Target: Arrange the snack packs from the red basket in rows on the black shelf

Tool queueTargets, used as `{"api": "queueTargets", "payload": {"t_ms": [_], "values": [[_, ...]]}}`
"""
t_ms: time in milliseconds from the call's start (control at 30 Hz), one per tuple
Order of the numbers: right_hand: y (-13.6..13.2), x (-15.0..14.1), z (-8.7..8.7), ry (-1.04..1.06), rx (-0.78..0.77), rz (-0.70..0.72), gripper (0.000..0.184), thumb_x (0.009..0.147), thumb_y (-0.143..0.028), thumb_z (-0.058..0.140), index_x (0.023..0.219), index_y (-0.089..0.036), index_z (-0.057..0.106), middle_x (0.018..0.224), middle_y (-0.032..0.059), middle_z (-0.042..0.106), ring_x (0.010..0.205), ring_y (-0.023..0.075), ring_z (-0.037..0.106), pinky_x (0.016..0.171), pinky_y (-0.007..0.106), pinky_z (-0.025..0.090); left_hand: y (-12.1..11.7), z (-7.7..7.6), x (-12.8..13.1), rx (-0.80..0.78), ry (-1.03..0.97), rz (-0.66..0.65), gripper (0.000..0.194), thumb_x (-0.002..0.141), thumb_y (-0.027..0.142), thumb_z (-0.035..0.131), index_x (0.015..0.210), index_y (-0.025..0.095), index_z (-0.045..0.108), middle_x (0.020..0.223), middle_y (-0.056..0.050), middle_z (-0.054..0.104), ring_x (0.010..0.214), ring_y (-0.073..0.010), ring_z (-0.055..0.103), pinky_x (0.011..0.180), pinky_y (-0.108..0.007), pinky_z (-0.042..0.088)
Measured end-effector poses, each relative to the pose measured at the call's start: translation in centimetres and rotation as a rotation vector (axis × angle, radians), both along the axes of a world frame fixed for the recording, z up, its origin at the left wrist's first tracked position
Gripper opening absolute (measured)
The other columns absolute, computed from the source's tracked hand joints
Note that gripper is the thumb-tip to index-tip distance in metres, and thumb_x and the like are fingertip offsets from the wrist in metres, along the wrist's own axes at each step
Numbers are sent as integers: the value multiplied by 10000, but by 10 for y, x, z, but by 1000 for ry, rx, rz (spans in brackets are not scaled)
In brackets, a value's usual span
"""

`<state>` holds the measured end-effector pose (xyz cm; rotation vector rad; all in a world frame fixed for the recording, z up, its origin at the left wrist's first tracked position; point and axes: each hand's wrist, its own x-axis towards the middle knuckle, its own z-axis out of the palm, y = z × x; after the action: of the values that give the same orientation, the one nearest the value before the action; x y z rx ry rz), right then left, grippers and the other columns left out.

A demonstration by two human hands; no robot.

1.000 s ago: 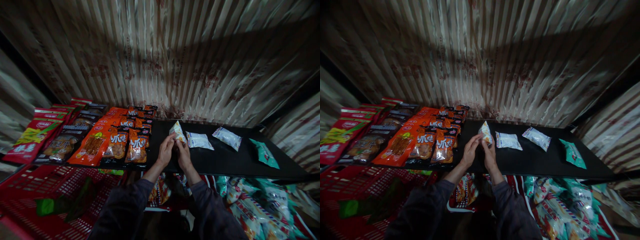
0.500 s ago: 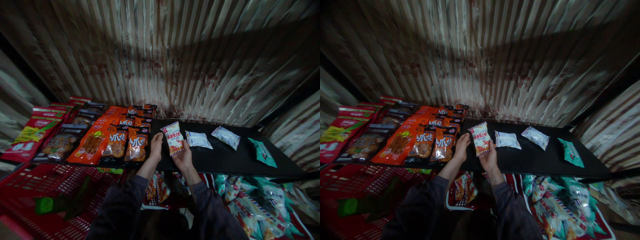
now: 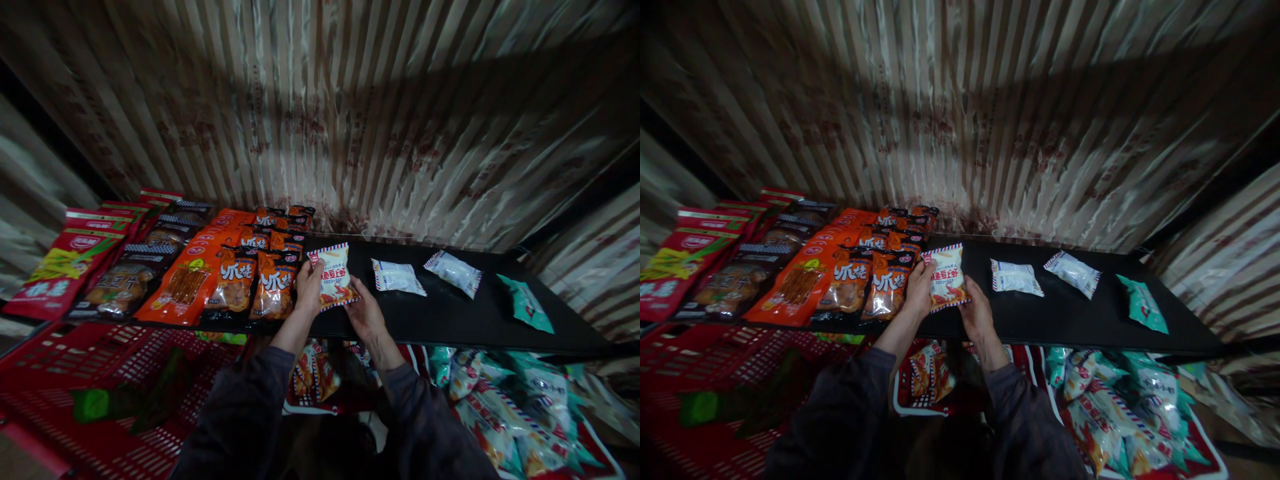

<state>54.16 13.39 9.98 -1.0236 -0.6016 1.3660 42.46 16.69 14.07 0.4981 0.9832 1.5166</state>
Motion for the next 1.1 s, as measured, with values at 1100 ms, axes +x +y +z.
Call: {"api": "queueTargets", "payload": {"t_ms": [1100], "values": [[29,23,11,85,-38,-384,239,655,-234,807,849,-167,684,750,15,745,771,210,724,733,353,626,-11,-29,2,60,334,-451,431,683,508,804,938,172,715,915,-81,761,792,-203,699,692,-275,535]]}}
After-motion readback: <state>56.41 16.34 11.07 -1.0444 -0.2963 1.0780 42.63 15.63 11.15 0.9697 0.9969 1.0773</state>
